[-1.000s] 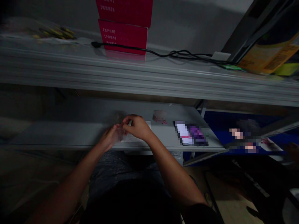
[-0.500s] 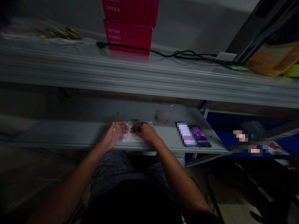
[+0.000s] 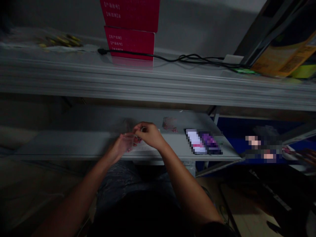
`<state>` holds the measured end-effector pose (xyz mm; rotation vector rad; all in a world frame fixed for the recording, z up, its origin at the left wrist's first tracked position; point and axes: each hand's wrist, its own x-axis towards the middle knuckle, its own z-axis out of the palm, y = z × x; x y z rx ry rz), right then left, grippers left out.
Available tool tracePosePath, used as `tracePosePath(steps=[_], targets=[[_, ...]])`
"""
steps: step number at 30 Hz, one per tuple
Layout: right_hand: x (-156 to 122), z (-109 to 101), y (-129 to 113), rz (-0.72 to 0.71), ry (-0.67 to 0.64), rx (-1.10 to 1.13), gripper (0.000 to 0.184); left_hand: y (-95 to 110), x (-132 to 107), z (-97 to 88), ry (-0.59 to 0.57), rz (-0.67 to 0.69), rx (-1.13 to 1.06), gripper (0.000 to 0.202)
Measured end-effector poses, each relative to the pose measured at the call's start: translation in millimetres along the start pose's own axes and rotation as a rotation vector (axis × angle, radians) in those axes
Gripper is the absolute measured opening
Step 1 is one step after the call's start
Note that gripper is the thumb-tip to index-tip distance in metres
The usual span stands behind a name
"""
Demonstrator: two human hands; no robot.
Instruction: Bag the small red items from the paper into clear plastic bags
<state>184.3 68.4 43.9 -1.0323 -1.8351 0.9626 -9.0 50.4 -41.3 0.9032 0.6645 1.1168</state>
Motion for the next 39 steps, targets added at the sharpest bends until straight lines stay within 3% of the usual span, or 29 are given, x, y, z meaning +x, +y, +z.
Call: tracePosePath(steps=[2, 4, 7, 10, 14, 18, 27, 33, 39], targets=[[-4, 3, -7, -0.006, -0.044, -0.018, 0.016, 0, -4, 2.4, -0.014, -0.010, -0.017, 0.059], [-10, 3, -6, -0.018, -0.001, -0.033, 0.013, 3, -8, 7.6, -0.020, -0.027, -0.035, 0.058], [-25, 1, 7, 0.001, 0.062, 0.036, 0.017, 7, -14, 19.8, 0.012, -0.071, -0.037, 0.056], [-46, 2, 23, 0.060, 0.028, 0.198, 0.021, 4, -18, 34.3, 0.070, -0.092, -0.010, 0.054], [-74, 10, 44, 0.127, 0.019, 0.413, 0.024, -10, -22, 49.8, 0.090, -0.054, 0.106, 0.058], [-95, 11, 58, 0.162, 0.051, 0.471, 0.026, -22, -31, 58.1, 0.127, -0.016, 0.344, 0.059], [-107, -3, 55, 0.137, 0.130, 0.424, 0.026, -24, -43, 68.4, 0.057, 0.154, 0.582, 0.055], [-110, 0, 55, 0.007, 0.131, 0.326, 0.021, -31, -46, 66.9, 0.069, 0.241, 0.631, 0.026], [-113, 6, 49, -0.035, 0.113, 0.221, 0.017, -36, -43, 61.1, 0.087, 0.285, 0.651, 0.019]])
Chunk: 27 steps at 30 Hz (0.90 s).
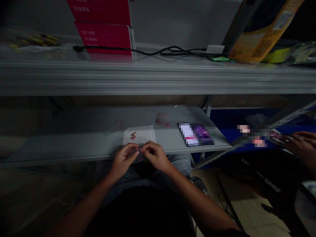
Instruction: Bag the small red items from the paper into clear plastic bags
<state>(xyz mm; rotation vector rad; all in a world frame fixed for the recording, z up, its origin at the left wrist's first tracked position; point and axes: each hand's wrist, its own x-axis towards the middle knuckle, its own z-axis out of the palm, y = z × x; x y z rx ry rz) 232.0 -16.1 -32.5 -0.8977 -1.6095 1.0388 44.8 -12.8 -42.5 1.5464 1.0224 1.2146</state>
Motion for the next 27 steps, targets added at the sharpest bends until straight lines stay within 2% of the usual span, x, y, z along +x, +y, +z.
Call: tracePosePath(steps=[8, 15, 21, 27], targets=[[-2, 5, 7, -0.007, 0.050, -0.030, 0.012, -7, 4, -4.3, 0.014, 0.042, 0.017, 0.017], [-2, 2, 4, -0.042, 0.107, -0.081, 0.014, 0, 5, -7.0, 0.031, 0.097, 0.022, 0.019], [-2, 2, 5, 0.025, 0.138, 0.061, 0.018, 1, 9, -12.4, 0.106, 0.082, -0.012, 0.015], [-2, 3, 5, 0.048, 0.148, 0.101, 0.019, 5, 11, -12.5, 0.132, 0.044, -0.030, 0.016]])
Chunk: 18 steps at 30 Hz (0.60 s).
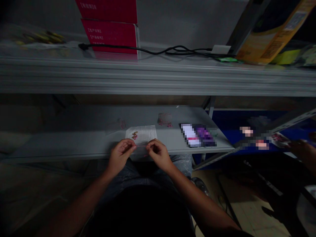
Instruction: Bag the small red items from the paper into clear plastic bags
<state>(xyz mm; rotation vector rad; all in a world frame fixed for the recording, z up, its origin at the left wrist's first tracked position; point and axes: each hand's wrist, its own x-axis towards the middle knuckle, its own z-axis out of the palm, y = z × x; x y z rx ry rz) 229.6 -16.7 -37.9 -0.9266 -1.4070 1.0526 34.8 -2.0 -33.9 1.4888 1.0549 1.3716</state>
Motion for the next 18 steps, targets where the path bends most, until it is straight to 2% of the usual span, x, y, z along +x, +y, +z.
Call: tracePosePath(steps=[9, 18], targets=[[-2, -1, -2, -0.066, -0.089, -0.173, 0.012, 3, -7, 4.5, -0.069, 0.034, 0.055, 0.007], [-4, 1, -14, -0.099, -0.091, -0.205, 0.010, 2, -13, 3.5, -0.168, 0.164, 0.218, 0.009]])
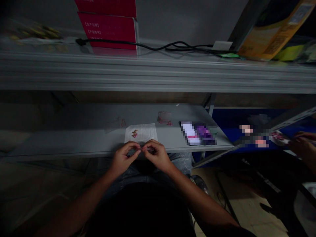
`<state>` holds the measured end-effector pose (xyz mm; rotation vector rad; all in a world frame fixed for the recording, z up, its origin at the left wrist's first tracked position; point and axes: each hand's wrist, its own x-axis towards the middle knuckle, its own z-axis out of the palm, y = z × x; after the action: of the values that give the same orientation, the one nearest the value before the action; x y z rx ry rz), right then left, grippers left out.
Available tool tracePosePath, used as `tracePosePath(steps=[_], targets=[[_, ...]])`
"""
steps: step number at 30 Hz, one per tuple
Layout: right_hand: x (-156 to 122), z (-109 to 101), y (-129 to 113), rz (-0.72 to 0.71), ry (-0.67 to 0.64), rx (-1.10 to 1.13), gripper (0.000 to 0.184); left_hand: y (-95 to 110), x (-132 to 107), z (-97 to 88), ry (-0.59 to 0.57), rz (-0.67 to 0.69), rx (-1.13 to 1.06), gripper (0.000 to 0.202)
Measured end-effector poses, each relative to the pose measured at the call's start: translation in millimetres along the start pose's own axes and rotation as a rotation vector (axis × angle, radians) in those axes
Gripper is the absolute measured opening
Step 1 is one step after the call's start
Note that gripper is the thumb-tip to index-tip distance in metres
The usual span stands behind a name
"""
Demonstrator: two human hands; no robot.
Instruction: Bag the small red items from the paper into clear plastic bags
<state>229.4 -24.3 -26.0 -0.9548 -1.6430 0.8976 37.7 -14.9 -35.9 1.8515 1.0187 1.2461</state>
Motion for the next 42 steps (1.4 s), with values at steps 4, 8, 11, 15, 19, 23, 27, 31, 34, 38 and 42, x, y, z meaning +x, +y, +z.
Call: tracePosePath(steps=[4, 8, 11, 15, 19, 23, 27, 31, 34, 38, 42], targets=[[0, 1, 0, -0.004, -0.006, 0.000, 0.008, 3, 2, -0.9, -0.031, 0.028, 0.032, 0.007], [0, 1, 0, -0.021, -0.021, -0.015, 0.007, 2, 2, -0.2, -0.021, 0.024, 0.033, 0.007], [0, 1, -1, -0.018, -0.031, -0.021, 0.007, 1, 1, 0.2, -0.026, 0.020, 0.032, 0.007], [0, 0, -1, -0.006, -0.040, -0.039, 0.007, 3, 1, 0.4, -0.055, 0.008, 0.011, 0.008], [-1, 0, -1, -0.035, -0.031, -0.066, 0.006, 4, 0, 1.1, -0.071, 0.004, 0.012, 0.009], [-1, -2, 0, -0.033, -0.039, -0.072, 0.005, 4, 0, 0.7, -0.059, -0.006, 0.033, 0.010], [3, -7, 2, -0.022, -0.046, -0.082, 0.007, 2, 2, -3.1, -0.033, -0.024, 0.035, 0.010], [6, -10, 6, -0.009, -0.040, -0.081, 0.010, -2, 6, -8.1, 0.017, -0.049, 0.025, 0.010], [6, -12, 9, -0.004, -0.042, -0.087, 0.010, -4, 8, -11.1, 0.059, -0.074, -0.006, 0.011], [7, -18, 15, 0.012, -0.009, -0.092, 0.010, -4, 13, -17.1, 0.172, -0.126, -0.091, 0.015], [9, -20, 15, 0.086, 0.059, 0.002, 0.020, -2, 15, -19.9, 0.323, -0.154, -0.150, 0.017]])
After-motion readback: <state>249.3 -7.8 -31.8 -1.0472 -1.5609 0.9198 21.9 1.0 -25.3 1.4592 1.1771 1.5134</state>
